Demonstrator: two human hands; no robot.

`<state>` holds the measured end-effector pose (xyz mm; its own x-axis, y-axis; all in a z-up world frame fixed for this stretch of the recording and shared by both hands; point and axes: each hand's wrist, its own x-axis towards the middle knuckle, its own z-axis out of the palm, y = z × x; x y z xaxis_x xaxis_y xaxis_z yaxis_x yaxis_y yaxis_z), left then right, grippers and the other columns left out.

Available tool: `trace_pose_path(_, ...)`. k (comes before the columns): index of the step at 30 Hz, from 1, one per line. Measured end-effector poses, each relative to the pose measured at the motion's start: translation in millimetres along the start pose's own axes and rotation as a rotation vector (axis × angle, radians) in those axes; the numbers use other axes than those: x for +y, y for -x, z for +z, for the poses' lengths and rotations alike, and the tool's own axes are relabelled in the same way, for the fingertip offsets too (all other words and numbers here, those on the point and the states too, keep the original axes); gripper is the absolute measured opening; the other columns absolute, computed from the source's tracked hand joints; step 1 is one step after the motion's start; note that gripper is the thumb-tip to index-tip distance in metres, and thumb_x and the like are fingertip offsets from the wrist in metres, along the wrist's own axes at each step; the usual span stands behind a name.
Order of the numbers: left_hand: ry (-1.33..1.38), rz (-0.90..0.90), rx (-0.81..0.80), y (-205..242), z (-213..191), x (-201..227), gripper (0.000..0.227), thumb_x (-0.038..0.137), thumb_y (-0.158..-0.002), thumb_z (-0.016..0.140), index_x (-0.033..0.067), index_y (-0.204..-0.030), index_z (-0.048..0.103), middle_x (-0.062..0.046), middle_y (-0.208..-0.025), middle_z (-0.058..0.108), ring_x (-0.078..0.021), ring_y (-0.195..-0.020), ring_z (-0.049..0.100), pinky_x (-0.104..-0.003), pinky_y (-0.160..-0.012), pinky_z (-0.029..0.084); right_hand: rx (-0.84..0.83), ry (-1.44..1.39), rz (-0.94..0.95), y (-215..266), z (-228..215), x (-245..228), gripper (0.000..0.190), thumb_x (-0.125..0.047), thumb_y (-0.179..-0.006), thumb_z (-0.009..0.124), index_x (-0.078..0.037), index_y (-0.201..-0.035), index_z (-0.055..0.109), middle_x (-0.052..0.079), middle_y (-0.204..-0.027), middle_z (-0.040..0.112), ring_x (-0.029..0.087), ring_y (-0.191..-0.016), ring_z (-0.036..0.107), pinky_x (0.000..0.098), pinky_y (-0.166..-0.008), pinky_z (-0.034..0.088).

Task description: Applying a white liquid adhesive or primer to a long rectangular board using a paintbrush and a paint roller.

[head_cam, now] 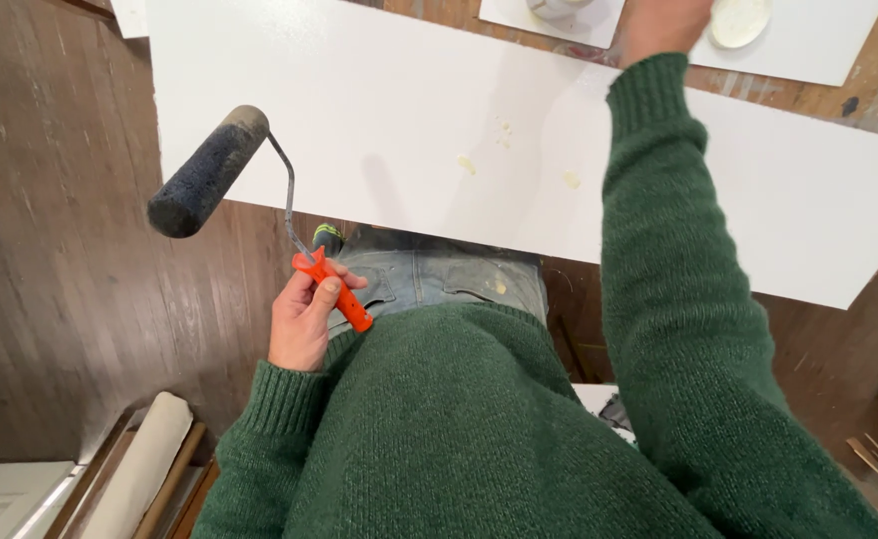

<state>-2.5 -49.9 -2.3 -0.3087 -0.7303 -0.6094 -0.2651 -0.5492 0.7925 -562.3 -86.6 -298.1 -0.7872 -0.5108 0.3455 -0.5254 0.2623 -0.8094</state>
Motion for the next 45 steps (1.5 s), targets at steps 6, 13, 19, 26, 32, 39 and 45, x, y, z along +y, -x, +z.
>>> trace_pose_path(6, 0.044, -0.002, 0.007, -3.7, -7.3, 0.1, 0.023, 0.021, -0.103, 0.060, 0.0016, -0.116, 0.062, -0.010, -0.105, 0.072, -0.0229, -0.104, 0.073, -0.038, -0.090, 0.059, -0.128, -0.774, 0.511, 35.6, -62.6, -154.2, 0.013, -0.016, -0.108, 0.057, -0.005, -0.102, 0.063, 0.003, -0.081, 0.067, 0.007, -0.065, 0.046, 0.0227, -0.056, 0.033)
trace_pose_path(13, 0.065, -0.033, 0.013, -5.4, -12.8, 3.7, 0.022, 0.019, -0.103, 0.059, 0.0005, -0.116, 0.062, -0.011, -0.106, 0.072, -0.0228, -0.105, 0.072, -0.038, -0.090, 0.059, -0.399, -0.652, 0.407, 128.2, -8.2, -254.6, 0.018, -0.015, -0.109, 0.059, -0.004, -0.120, 0.067, 0.004, -0.099, 0.073, 0.009, -0.081, 0.062, 0.0227, -0.069, 0.047)
trace_pose_path(19, -0.009, 0.025, 0.012, -6.6, -25.9, 5.8, 0.021, 0.016, -0.104, 0.056, 0.0001, -0.117, 0.061, -0.011, -0.107, 0.071, -0.0226, -0.106, 0.072, -0.037, -0.093, 0.058, -0.456, -0.354, 0.273, 129.2, -16.3, -314.4, 0.016, -0.009, -0.105, 0.063, -0.004, -0.118, 0.070, 0.006, -0.098, 0.076, 0.014, -0.089, 0.072, 0.0264, -0.073, 0.053)
trace_pose_path(26, 0.025, -0.012, 0.041, 1.9, -36.2, 1.1, 0.023, 0.018, -0.104, 0.058, 0.0002, -0.117, 0.062, -0.011, -0.105, 0.073, -0.0222, -0.104, 0.071, -0.037, -0.091, 0.057, -0.605, -0.177, 0.102, 147.4, -26.8, -320.5, 0.017, -0.007, -0.102, 0.066, -0.006, -0.117, 0.072, 0.006, -0.096, 0.077, 0.016, -0.084, 0.066, 0.0285, -0.074, 0.052)
trace_pose_path(32, 0.075, -0.013, 0.024, 2.4, -34.3, -1.3, 0.023, 0.019, -0.104, 0.058, 0.0009, -0.118, 0.062, -0.011, -0.105, 0.072, -0.0215, -0.105, 0.071, -0.037, -0.093, 0.057, -0.564, -0.233, 0.183, 151.4, -38.6, -315.8, 0.015, -0.007, -0.104, 0.062, -0.005, -0.116, 0.070, 0.006, -0.096, 0.076, 0.015, -0.084, 0.068, 0.0275, -0.074, 0.052)
trace_pose_path(39, 0.059, -0.042, 0.004, 0.1, -32.4, 1.2, 0.023, 0.018, -0.103, 0.058, 0.0008, -0.118, 0.062, -0.010, -0.104, 0.072, -0.0216, -0.105, 0.071, -0.037, -0.089, 0.058, -0.301, -0.477, 0.272, 122.5, -47.4, -231.7, 0.013, -0.008, -0.111, 0.053, 0.000, -0.116, 0.061, 0.005, -0.107, 0.069, 0.014, -0.092, 0.068, 0.0269, -0.083, 0.053)
trace_pose_path(45, 0.030, -0.011, 0.006, -0.1, -37.4, -10.3, 0.024, 0.019, -0.104, 0.058, -0.0005, -0.117, 0.062, -0.011, -0.105, 0.072, -0.0222, -0.104, 0.073, -0.037, -0.090, 0.057, -0.011, -0.316, 0.142, 29.6, -55.7, -199.3, 0.016, -0.013, -0.113, 0.054, -0.001, -0.116, 0.065, 0.005, -0.097, 0.071, 0.014, -0.087, 0.069, 0.0290, -0.083, 0.057)
